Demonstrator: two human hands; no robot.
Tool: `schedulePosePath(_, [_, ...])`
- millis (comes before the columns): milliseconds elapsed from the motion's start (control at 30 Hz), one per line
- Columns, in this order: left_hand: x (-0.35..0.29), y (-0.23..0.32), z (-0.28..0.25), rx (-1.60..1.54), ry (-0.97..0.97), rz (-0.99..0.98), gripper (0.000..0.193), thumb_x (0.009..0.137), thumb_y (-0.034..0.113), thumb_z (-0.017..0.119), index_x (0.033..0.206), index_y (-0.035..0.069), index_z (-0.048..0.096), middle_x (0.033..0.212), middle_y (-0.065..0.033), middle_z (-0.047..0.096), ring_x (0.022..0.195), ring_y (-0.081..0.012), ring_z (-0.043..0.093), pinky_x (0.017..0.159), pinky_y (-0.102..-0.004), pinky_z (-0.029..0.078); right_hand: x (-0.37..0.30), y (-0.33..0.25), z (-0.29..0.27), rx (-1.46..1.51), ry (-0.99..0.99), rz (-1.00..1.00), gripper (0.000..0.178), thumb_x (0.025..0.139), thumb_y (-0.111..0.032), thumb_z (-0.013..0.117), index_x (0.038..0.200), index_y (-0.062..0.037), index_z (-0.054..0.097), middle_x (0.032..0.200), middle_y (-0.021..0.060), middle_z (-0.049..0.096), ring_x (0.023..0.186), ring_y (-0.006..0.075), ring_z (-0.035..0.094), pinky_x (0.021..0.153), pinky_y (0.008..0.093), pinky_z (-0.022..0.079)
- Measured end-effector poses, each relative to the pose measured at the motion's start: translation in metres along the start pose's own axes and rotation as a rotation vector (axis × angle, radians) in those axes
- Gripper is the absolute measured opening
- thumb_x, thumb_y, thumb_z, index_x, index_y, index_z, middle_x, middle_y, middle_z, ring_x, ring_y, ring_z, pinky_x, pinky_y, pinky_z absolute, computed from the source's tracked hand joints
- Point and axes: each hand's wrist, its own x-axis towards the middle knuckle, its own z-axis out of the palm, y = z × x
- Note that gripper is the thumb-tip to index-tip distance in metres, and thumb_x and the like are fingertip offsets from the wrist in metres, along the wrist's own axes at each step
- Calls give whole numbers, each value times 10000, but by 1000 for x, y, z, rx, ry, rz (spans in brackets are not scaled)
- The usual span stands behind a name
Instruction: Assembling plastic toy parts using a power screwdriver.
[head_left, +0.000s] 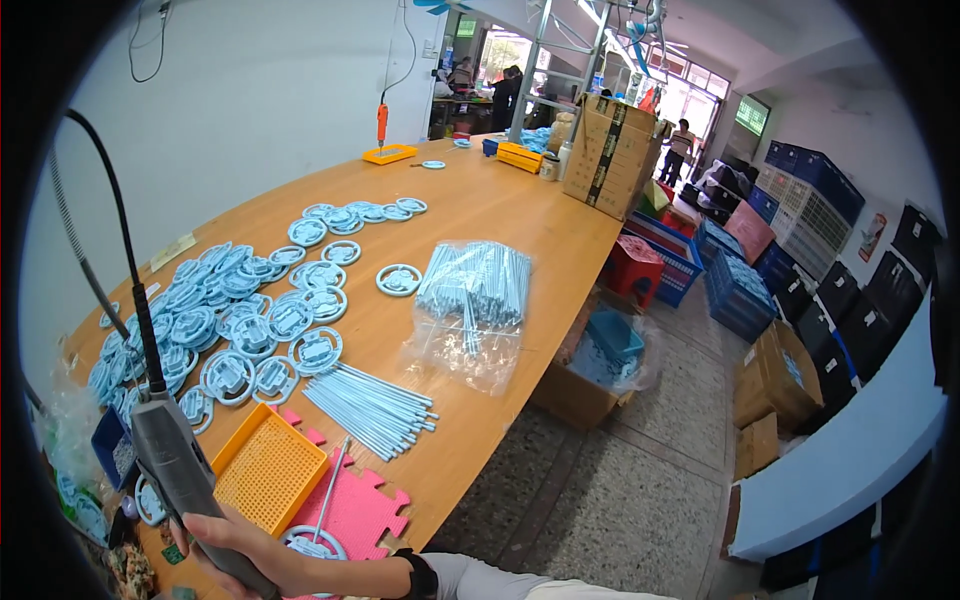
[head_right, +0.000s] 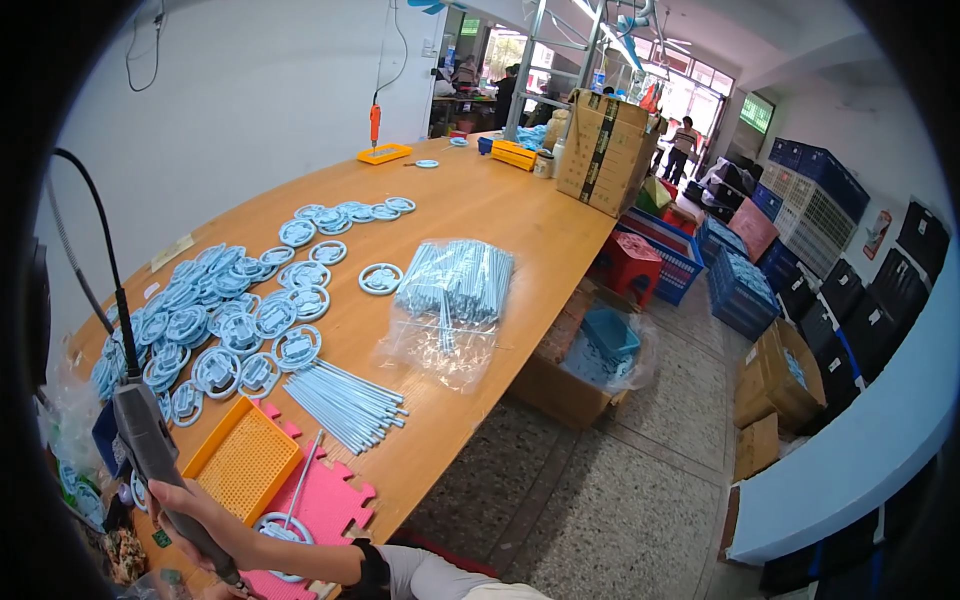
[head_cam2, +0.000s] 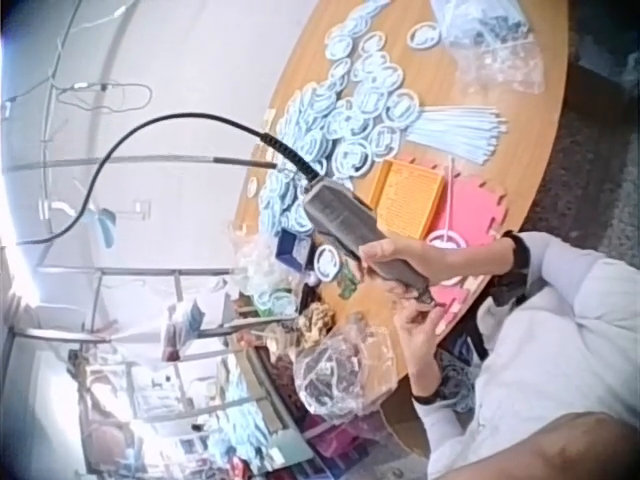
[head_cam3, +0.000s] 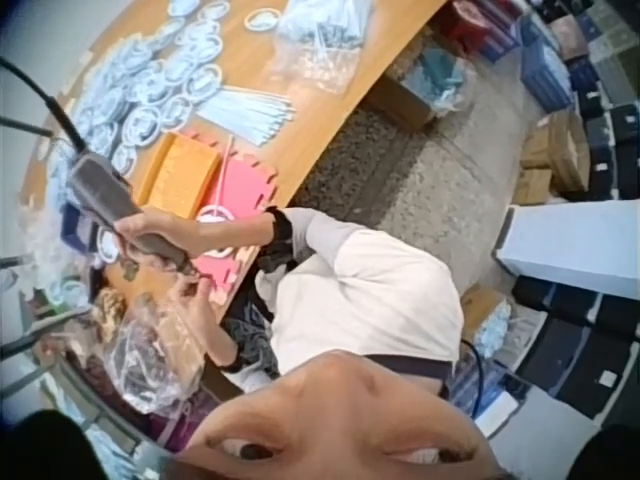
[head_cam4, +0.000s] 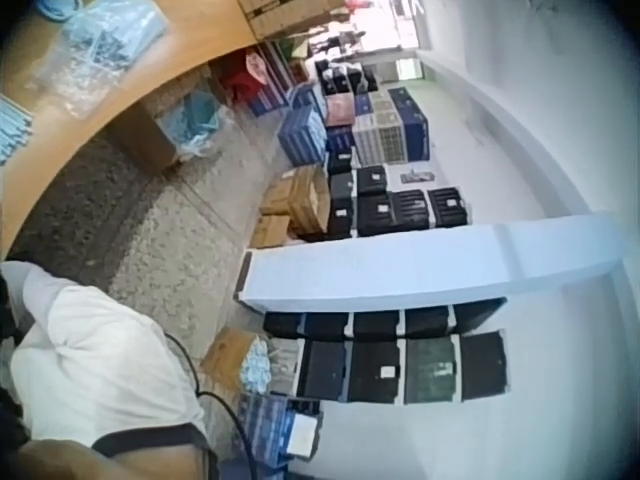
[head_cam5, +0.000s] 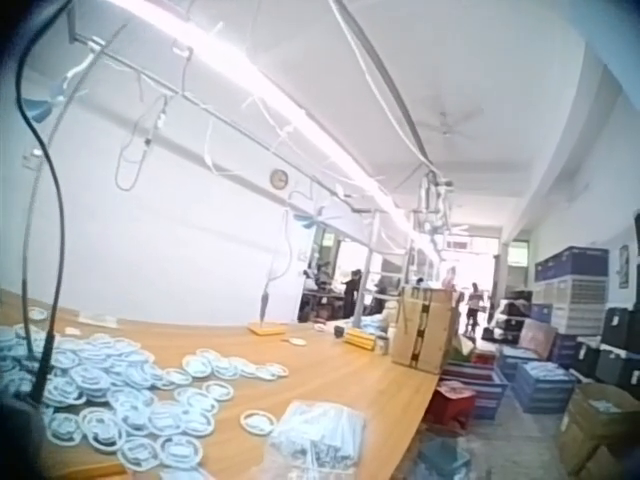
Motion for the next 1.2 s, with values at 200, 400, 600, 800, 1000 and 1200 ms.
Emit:
schedulePosePath(200, [-1, -18, -18, -301, -99, -144, 213, 747, -64, 627, 940, -4, 560, 899, -82, 569, 786, -161, 557, 656, -266, 449, -1, -7, 1, 229, -14, 44, 461, 898, -532, 438, 889, -71, 424, 413, 4, 385, 247, 74, 323, 248, 183, 312])
schedulePosePath(400, [9, -10, -11, -612, -400, -170, 297, 735, 7, 677, 992, -4, 528, 947, -93, 553, 867, -205, 532, 777, -309, 439, -3, -6, 8, 287, -8, 52, 445, 905, -515, 440, 892, -71, 422, 416, -5, 372, 252, 71, 332, 246, 184, 309])
schedulePosePath(600, [0, -17, -9, -215, -47, -59, 186, 748, -26, 680, 894, -1, 568, 826, -49, 567, 765, -153, 544, 691, -251, 431, -5, 3, 5, -179, 102, -145, 413, 906, -480, 475, 859, -72, 434, 456, -17, 394, 285, 55, 362, 282, 179, 298])
schedulePosePath(800, [10, 3, 0, 359, 137, 267, 89, 763, 15, 688, 797, -15, 611, 705, -17, 586, 696, -82, 528, 609, -208, 381, -10, 16, 5, -428, 254, -210, 377, 907, -437, 503, 855, -66, 456, 561, -25, 444, 355, 48, 393, 316, 186, 302])
schedulePosePath(1000, [21, 20, 24, -642, -371, -342, 293, 684, -37, 757, 918, 58, 609, 847, -2, 572, 766, -73, 530, 598, -215, 425, -23, -25, -6, 280, -122, 178, 452, 919, -493, 427, 993, -48, 440, 493, 35, 451, 297, 99, 364, 317, 206, 354])
schedulePosePath(1200, [33, -13, 35, 200, -59, 363, 182, 672, 88, 768, 725, 41, 601, 678, -12, 560, 635, -147, 510, 549, -271, 350, -49, -33, 0, -653, 196, -213, 569, 855, -563, 505, 963, -21, 368, 480, 38, 458, 356, 140, 438, 331, 268, 397])
